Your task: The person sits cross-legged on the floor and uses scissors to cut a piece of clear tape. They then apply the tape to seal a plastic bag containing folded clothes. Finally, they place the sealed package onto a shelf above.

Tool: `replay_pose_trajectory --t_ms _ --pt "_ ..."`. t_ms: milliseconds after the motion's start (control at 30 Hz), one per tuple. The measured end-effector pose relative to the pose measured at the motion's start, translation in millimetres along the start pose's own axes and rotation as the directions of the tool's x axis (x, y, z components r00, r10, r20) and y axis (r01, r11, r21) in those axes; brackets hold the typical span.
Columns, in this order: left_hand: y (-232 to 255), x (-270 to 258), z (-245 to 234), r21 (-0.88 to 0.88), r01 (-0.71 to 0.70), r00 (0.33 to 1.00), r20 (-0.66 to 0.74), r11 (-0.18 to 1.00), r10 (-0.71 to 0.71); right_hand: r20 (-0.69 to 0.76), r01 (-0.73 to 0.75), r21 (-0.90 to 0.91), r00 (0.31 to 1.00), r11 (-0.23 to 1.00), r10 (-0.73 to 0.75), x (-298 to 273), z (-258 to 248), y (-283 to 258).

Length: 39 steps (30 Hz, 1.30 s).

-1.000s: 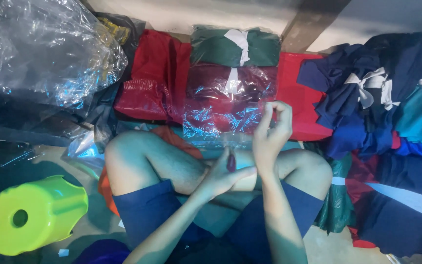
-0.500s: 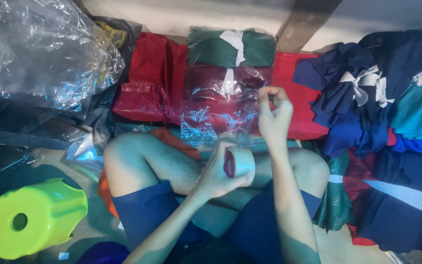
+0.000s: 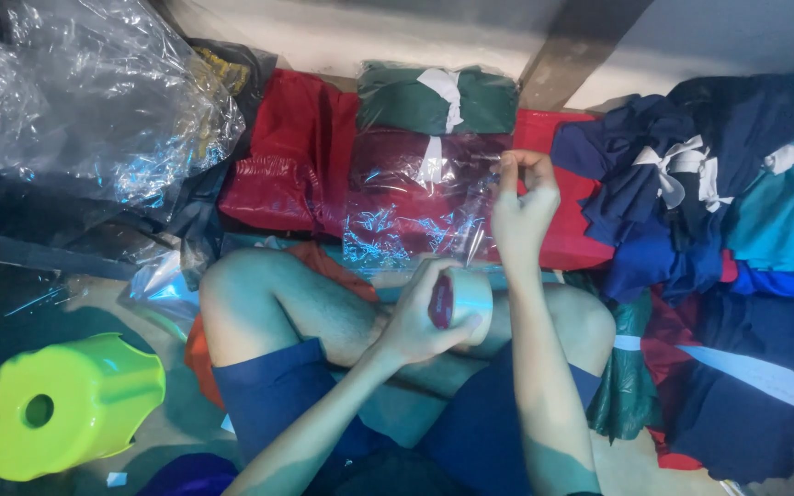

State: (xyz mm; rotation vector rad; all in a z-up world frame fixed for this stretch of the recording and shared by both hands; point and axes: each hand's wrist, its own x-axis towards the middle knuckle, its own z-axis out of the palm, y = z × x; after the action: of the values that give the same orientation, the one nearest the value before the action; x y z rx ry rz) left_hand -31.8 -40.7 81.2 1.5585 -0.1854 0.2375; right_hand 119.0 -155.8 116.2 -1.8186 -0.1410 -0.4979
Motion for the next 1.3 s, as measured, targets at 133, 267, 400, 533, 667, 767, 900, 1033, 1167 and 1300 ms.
replay_pose_trajectory --t_ms 133,267,400,533,667,767,900,1033,1167,1300 --pt "8.2 5.7 11.8 -0.06 0.174 0.984 -0.029 0.983 -0.176 -0.066 0.052 -0.004 0.996 0.999 -0.052 14.5 11.4 18.3" --pt "29.7 14.2 26.4 -0.07 0.52 0.852 -0.026 0.851 -0.523 -0.115 0.063 -0.019 0.991 0.998 -0.065 29.4 15.9 18.0" --pt "14.2 20.6 17.4 -0.121 0.663 0.744 -0.007 0.739 -0.668 -0.084 0.103 -0.056 0.991 0.993 -0.107 47.2 22.3 22.9" --pt "18.3 26.9 8.6 -0.034 0.184 0.977 -0.103 0.982 -0.187 -0.038 0.013 -0.037 0.999 0.999 -0.014 54.2 15.1 3.6" --pt "13.0 33.5 -0.2 -0.02 -0.006 0.999 -0.054 1.0 0.005 -0.016 0.008 0.01 1.0 1.0 -0.008 66.6 5.3 -1.5" --pt "9.0 39.0 -4.5 -0.015 -0.149 0.989 0.019 0.989 0.149 0.0 0.024 0.015 1.0 1.0 -0.024 71.2 3.3 3.6" --pt "15.8 42.9 -7.7 -0.034 -0.172 0.974 0.142 0.984 0.175 0.042 0.022 0.017 0.999 1.0 -0.023 69.6 3.3 11.7" --pt "17.2 38.4 -9.0 -0.068 -0.149 0.972 0.175 0.987 0.159 0.052 0.014 0.025 0.999 1.0 -0.015 68.8 8.0 29.4" --pt "13.7 37.7 -8.9 -0.08 -0.109 0.975 0.187 0.991 0.123 0.069 -0.029 0.001 0.997 1.0 0.029 68.9 7.9 38.8" --pt "22.6 43.2 -1.9 -0.162 0.006 0.974 0.224 0.987 0.031 0.091 -0.06 -0.031 0.994 0.998 0.063 74.7 -3.4 67.0"
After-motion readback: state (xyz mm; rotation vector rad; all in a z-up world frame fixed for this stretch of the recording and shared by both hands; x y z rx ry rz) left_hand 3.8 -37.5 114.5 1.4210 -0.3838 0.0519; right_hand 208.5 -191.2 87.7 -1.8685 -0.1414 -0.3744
